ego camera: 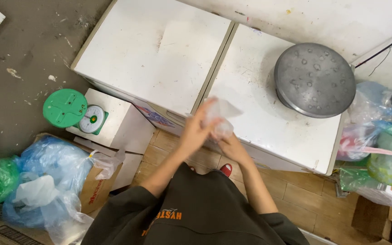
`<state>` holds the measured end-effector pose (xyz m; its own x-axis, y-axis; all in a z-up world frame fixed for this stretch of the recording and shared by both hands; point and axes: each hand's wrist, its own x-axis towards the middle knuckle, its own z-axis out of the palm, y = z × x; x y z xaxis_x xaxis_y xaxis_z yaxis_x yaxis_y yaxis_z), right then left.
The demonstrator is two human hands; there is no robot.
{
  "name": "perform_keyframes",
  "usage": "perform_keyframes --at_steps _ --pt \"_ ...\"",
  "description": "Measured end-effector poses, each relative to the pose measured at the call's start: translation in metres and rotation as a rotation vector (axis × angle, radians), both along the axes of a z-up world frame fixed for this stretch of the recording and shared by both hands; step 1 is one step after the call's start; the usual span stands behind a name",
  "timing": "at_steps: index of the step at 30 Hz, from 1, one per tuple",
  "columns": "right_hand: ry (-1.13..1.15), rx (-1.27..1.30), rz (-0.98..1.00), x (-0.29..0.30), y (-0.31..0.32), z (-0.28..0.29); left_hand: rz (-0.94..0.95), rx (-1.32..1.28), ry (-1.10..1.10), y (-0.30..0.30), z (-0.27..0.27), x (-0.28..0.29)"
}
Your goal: The person picks up a plastic pastry bag from a shelf, opens it by hand, and places it into a walk-in cooler. They then use a spatula to scoop white frosting from a bowl into the pastry bag, adding red frosting from a smaller tube, and then flattening a small piece of dough by hand on the counter.
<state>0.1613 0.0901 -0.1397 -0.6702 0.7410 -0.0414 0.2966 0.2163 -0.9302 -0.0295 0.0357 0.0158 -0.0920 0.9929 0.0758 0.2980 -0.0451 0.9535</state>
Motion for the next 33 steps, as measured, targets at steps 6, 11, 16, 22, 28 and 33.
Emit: perform_keyframes --at_steps 6,11,16,22,28,33 --pt "0.602 -0.429 -0.174 0.014 -0.008 0.070 0.158 0.416 -0.247 0.006 -0.030 -0.023" --pt "0.994 -0.610 -0.195 0.023 -0.011 0.075 -0.013 0.344 0.084 -0.002 -0.038 0.005" --pt "1.252 -0.690 0.195 0.060 -0.011 0.048 -0.031 -0.018 -0.135 0.005 -0.039 -0.021" --pt "0.677 -0.446 0.210 0.103 -0.012 0.034 -0.665 -0.101 -0.841 0.018 -0.109 -0.042" --pt "0.557 -0.441 0.574 0.115 -0.013 0.023 -0.732 -0.701 -0.273 0.009 -0.159 0.017" --pt "-0.105 -0.239 0.545 0.144 0.013 -0.085 -0.851 -0.708 -0.223 0.026 -0.152 0.041"
